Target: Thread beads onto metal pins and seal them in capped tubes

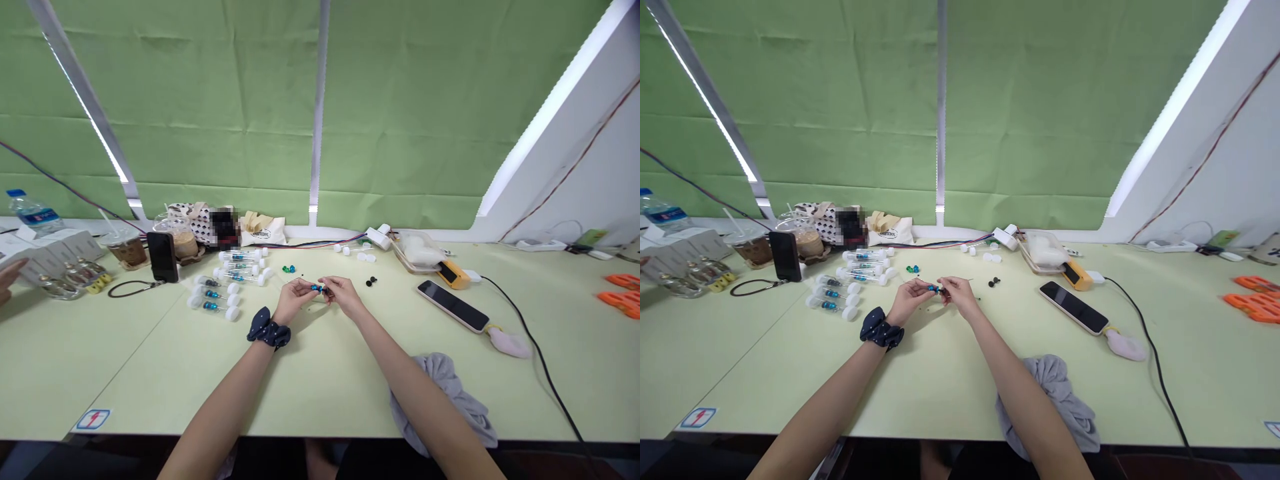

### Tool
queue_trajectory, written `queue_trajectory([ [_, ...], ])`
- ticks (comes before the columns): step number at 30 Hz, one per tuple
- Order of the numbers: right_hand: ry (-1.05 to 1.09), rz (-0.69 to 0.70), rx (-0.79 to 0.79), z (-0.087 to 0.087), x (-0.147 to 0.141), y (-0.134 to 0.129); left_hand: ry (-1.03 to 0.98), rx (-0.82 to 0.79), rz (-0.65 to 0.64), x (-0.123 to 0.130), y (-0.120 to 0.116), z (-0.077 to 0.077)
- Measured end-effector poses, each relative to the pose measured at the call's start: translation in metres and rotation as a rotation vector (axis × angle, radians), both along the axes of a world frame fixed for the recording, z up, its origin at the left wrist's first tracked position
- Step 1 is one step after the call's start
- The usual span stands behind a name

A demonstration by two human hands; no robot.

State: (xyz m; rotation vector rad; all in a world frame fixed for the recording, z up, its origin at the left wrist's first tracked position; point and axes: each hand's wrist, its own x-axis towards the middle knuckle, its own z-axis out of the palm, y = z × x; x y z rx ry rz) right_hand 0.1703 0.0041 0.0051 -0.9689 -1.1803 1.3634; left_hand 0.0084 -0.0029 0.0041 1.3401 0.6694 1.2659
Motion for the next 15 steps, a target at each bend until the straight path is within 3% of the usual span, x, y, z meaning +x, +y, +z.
queue_trajectory([
  [3,-0.003,-0.011,-0.011,0.0005,-0.0007,0.0005,0.010,-0.006,0.068,0.0019,0.0007,0.0001],
  [8,0.053,0.129,0.040,0.0040,-0.0023,-0.0036,-0.038,-0.002,0.187,0.0000,0.0045,-0.0006],
  [12,-0.002,0.153,0.010,0.0034,-0.0025,-0.0036,-0.034,-0.005,0.184,-0.0014,0.0038,0.0008],
  [15,-0.019,0.084,0.016,0.0022,-0.0019,-0.0013,-0.013,-0.005,0.149,-0.0010,0.0011,0.0028],
])
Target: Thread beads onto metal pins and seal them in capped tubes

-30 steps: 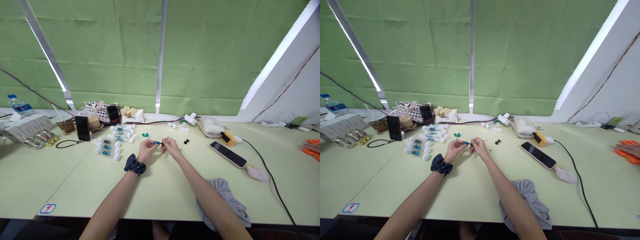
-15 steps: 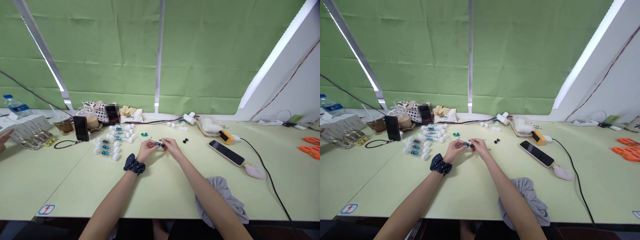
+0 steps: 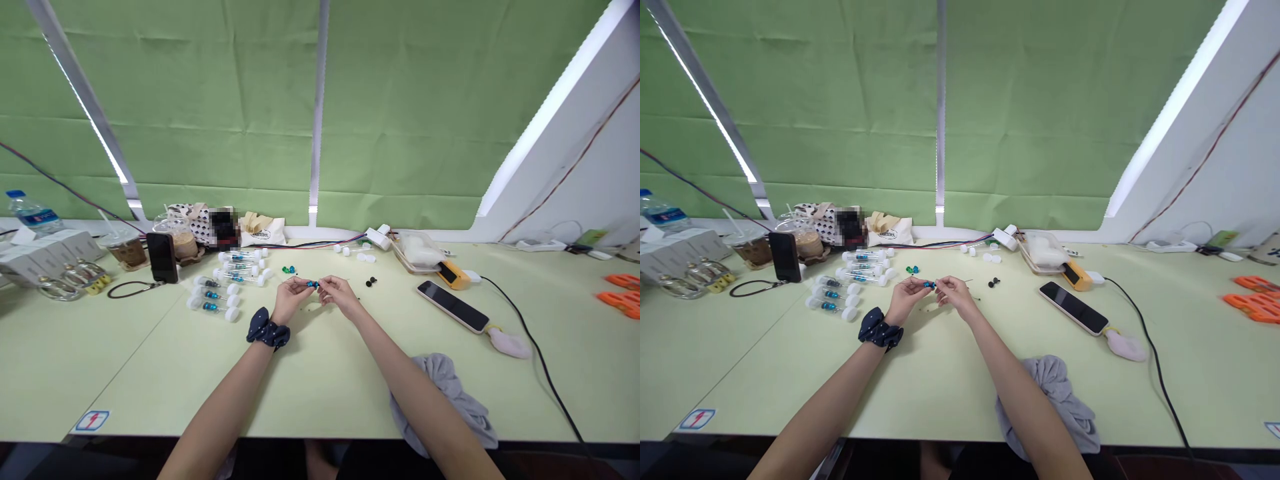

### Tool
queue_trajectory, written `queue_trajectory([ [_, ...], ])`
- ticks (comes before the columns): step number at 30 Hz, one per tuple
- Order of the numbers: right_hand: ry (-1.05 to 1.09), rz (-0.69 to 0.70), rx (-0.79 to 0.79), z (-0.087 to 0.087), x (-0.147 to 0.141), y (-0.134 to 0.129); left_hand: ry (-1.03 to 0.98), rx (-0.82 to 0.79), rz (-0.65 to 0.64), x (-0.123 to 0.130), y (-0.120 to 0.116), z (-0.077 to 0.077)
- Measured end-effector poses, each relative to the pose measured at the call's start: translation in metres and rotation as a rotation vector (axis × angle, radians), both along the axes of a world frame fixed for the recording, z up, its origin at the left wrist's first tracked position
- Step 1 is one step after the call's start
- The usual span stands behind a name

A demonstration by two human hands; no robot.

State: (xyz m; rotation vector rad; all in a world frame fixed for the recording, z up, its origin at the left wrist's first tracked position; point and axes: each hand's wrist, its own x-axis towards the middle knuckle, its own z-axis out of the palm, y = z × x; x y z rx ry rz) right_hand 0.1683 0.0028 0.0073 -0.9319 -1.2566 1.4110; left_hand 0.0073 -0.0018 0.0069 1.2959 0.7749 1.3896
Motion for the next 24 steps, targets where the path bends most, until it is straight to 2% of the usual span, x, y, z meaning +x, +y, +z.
queue_trajectory([
  [4,0.012,-0.078,0.013,-0.0008,0.0008,0.0020,0.031,0.017,-0.097,0.0024,-0.0029,0.0012],
  [7,-0.005,-0.100,0.000,0.0000,0.0008,0.0010,0.042,0.024,-0.082,0.0041,-0.0027,0.0010],
  [12,0.062,0.017,0.033,0.0041,0.0000,-0.0039,-0.008,0.022,0.015,0.0031,0.0006,0.0000],
  [16,0.055,0.063,-0.004,0.0034,0.0000,-0.0041,-0.001,0.022,0.008,0.0016,0.0009,-0.0014],
  [24,-0.021,-0.135,0.013,-0.0015,0.0016,0.0010,0.048,0.035,-0.088,0.0058,-0.0036,-0.0031],
])
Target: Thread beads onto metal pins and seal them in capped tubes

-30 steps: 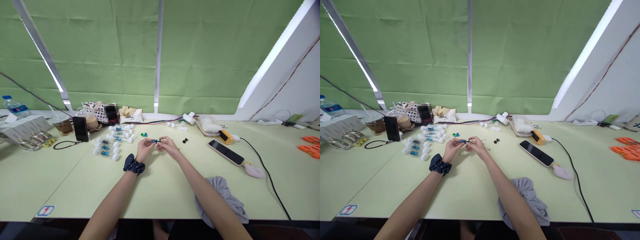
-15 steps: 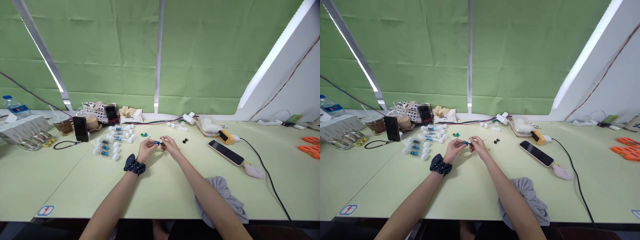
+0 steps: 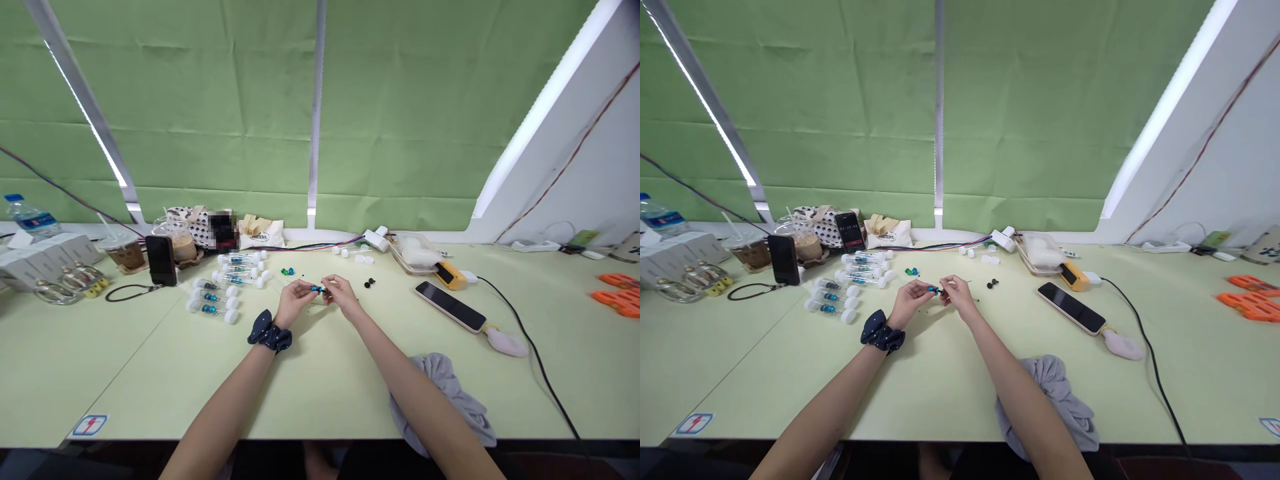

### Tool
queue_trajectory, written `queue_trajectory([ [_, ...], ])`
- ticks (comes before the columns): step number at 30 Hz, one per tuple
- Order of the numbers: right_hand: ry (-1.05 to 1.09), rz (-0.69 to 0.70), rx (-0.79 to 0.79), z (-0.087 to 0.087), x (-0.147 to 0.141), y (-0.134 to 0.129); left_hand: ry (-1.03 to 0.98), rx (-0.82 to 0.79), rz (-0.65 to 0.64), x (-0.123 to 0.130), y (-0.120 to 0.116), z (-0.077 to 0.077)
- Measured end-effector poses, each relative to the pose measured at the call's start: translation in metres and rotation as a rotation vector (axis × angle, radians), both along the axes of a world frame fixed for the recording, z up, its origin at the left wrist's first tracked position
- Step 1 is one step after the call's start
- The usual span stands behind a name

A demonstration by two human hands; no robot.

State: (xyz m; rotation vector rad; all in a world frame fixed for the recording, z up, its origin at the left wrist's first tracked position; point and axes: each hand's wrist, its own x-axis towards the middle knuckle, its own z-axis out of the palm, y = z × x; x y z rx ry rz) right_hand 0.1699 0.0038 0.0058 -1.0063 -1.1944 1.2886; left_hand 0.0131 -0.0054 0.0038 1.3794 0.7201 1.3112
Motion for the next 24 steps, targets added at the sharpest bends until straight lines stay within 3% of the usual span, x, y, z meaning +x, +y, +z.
queue_trajectory([
  [7,0.062,0.155,0.010,0.0034,-0.0018,-0.0048,-0.051,-0.018,0.098,-0.0054,0.0062,-0.0004],
  [11,-0.043,0.106,-0.088,-0.0014,0.0000,-0.0010,-0.026,-0.025,-0.002,-0.0035,0.0015,0.0008],
  [15,0.061,0.050,-0.023,-0.0036,0.0017,0.0025,-0.015,-0.031,-0.064,0.0009,-0.0027,0.0007],
  [20,0.236,0.191,0.023,0.0028,0.0029,-0.0014,-0.047,-0.040,0.079,-0.0046,0.0031,-0.0010],
  [24,0.226,0.201,0.027,0.0017,0.0031,-0.0014,-0.042,-0.052,0.078,-0.0082,0.0055,-0.0016],
])
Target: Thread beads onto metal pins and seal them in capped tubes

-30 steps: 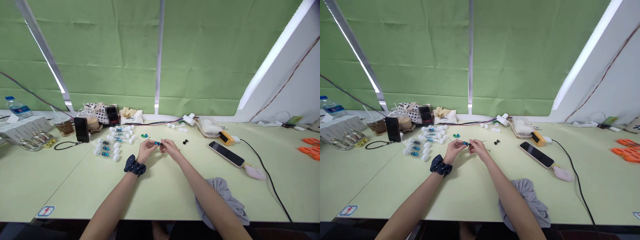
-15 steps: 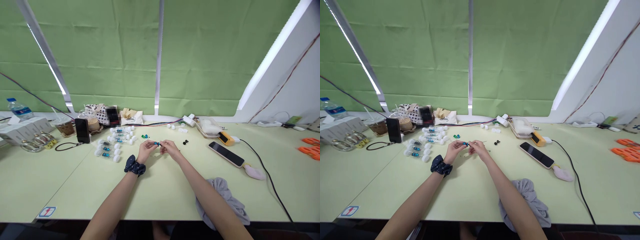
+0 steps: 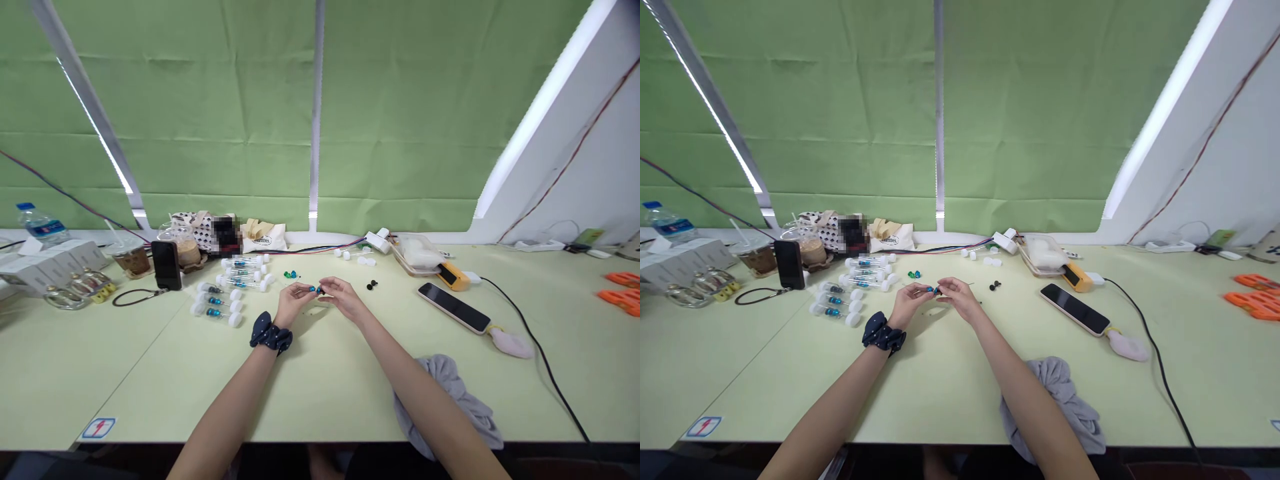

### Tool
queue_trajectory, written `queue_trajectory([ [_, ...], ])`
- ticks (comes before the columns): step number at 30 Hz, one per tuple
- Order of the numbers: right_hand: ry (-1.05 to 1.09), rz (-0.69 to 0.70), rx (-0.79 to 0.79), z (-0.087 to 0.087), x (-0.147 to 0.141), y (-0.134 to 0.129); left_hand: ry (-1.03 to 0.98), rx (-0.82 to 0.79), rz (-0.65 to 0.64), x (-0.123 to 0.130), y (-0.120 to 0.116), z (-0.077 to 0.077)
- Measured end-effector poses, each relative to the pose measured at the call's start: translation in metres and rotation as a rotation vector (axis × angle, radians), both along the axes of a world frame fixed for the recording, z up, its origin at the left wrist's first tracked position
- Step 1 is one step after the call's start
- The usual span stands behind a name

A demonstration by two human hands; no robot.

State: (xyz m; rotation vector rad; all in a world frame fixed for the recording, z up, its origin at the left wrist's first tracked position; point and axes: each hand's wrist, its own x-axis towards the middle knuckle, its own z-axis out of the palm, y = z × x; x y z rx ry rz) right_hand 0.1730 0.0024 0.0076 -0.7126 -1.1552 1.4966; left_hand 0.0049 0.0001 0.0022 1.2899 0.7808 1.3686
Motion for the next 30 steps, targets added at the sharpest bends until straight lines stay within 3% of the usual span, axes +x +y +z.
queue_trajectory([
  [5,-0.030,-0.049,-0.034,-0.0020,0.0008,0.0018,0.024,-0.022,-0.064,0.0033,-0.0029,0.0002],
  [21,0.073,0.044,-0.003,0.0004,0.0003,0.0001,0.002,-0.001,-0.054,0.0033,-0.0042,0.0018],
  [30,0.075,0.027,-0.008,-0.0021,0.0002,0.0018,-0.003,0.002,-0.070,0.0024,-0.0034,0.0011],
])
